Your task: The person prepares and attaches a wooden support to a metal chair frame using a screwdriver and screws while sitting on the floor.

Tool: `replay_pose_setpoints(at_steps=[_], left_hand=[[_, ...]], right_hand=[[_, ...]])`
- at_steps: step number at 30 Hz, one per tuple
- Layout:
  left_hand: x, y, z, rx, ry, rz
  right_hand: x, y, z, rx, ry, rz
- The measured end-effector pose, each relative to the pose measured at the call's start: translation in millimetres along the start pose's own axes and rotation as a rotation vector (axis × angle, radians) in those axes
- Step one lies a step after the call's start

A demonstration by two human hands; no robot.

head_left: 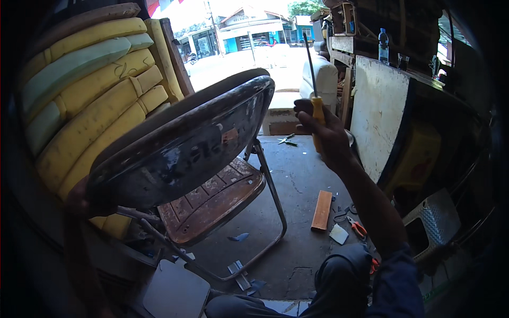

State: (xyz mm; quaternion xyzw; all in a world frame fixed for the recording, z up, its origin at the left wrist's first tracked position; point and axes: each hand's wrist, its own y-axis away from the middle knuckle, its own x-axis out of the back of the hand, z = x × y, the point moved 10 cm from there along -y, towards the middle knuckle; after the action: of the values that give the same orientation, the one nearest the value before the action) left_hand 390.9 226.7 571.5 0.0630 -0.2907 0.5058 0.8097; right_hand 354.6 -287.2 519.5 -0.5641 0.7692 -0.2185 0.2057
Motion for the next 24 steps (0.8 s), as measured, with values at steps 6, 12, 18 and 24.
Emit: replay_pose_setpoints(at_steps=[6,12,18,24], left_hand=[[80,47,-72,0.196,0.03,0.175],[106,91,-74,-0.043,-0.185,0.165],[142,92,-127,-0.03,0.128,0.403],[107,100,-101,-0.143,-0.014,0.303]], right_hand=[[-101,-77,45,0.027,-0.524,-0.316],[-125,-60,82,-0.09,-0.798,-0.349],[-100,-84,77,0.002,-0.548,-0.28],[-133,-87,116,-0.307,-0.91,-0.434]])
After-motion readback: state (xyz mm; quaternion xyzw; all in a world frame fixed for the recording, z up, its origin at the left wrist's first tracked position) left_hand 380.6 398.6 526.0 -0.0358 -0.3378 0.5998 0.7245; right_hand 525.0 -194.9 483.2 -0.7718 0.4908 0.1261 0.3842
